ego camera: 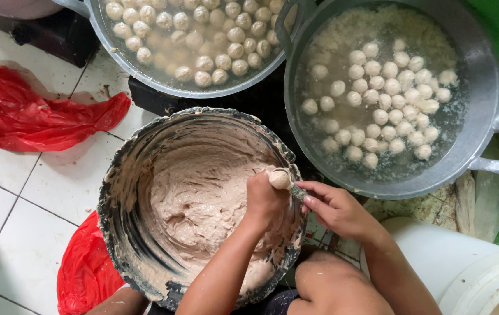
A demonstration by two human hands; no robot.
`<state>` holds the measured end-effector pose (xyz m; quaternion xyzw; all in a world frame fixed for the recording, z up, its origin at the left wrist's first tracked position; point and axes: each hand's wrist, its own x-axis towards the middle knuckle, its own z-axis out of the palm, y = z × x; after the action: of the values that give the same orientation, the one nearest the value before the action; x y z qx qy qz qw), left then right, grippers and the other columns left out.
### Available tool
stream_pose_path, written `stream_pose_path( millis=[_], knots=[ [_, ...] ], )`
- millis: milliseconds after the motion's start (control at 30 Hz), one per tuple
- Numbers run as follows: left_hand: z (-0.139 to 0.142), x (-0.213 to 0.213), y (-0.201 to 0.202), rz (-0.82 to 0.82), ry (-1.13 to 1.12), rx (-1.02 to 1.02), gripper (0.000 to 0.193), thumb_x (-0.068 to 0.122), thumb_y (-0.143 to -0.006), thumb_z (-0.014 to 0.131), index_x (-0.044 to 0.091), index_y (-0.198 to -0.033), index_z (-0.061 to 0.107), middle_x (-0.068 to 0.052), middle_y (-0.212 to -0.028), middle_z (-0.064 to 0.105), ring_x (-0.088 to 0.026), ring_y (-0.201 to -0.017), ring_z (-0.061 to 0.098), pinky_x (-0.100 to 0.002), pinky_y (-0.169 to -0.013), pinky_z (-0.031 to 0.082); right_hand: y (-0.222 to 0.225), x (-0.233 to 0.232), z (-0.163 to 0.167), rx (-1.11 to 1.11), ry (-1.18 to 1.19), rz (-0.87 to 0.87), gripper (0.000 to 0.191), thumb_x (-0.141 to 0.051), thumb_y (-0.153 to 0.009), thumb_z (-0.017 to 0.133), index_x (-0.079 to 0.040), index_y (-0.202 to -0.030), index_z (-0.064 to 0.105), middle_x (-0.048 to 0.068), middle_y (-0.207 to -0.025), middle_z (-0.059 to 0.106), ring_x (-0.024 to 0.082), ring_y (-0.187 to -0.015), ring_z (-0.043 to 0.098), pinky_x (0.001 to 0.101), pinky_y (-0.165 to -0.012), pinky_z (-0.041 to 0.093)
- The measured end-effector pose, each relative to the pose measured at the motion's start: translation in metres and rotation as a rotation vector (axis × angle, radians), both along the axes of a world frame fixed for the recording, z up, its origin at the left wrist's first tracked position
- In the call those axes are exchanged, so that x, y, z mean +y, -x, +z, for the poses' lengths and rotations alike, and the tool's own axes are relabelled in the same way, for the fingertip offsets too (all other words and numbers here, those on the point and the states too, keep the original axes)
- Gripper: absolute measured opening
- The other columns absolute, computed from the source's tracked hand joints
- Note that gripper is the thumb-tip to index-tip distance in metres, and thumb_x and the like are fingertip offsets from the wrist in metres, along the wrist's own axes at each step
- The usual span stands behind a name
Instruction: The person sits on the floor and makes meatballs by hand: they grab portions of meat paste from a large basin, squeeze and shape balls between one hand and a spoon, and drop the formed balls into pans of hot water where cooked meatballs accumulate. They repeat this cycle continuously, refilling the spoon with paste from the basin.
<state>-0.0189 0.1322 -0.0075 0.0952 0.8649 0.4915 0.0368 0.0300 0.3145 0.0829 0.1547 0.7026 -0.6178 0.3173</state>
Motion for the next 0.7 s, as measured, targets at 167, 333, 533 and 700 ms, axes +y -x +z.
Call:
stream_pose_path(
  millis=[167,333,533,700],
  knots=[
    [-0.003,-0.002,0.005,0.114,0.388,-0.043,0.037,0.037,-0.073,0.087,0.005,-0.078,0.069,-0.020,-0.088,0.066,-0.034,-0.070,0.066,-0.048,-0.056,0.053,0.009,0.016,0.004,0.026,-0.114,-0.093,0.053,-0.014,-0.096,0.059,-0.018,-0.149,0.055,0.001,-0.087,0.070,0.006,-0.053,0.047,0.0242,-0.045,0.038],
    [-0.003,-0.005,-0.001,0.126,0.026,0.143,0.024,0.026,-0.084,0.080,0.007,-0.079,0.068,-0.015,-0.085,0.069,-0.031,-0.075,0.068,-0.044,-0.066,0.057,0.017,0.031,0.011,0.285,-0.658,-0.097,0.052,-0.019,-0.096,0.067,-0.018,-0.147,0.060,0.001,-0.093,0.071,0.005,-0.061,0.051,0.0217,-0.055,0.045],
    [-0.001,-0.001,-0.008,0.174,-0.166,-0.074,0.022,0.023,-0.088,0.078,0.007,-0.078,0.065,-0.009,-0.065,0.070,-0.026,-0.057,0.072,-0.038,-0.056,0.057,0.011,0.022,0.007,0.050,-0.395,-0.068,0.050,-0.019,-0.097,0.058,-0.019,-0.147,0.060,0.005,-0.090,0.075,0.011,-0.059,0.053,0.0289,-0.053,0.044],
    [0.000,0.002,-0.009,0.137,-0.086,0.079,0.012,0.020,-0.085,0.075,0.009,-0.082,0.070,-0.010,-0.072,0.071,-0.028,-0.065,0.073,-0.039,-0.058,0.059,-0.001,0.003,-0.003,0.247,-0.247,0.116,0.047,-0.018,-0.100,0.059,-0.013,-0.147,0.058,-0.001,-0.090,0.077,0.002,-0.070,0.059,0.0216,-0.062,0.051]
  ],
)
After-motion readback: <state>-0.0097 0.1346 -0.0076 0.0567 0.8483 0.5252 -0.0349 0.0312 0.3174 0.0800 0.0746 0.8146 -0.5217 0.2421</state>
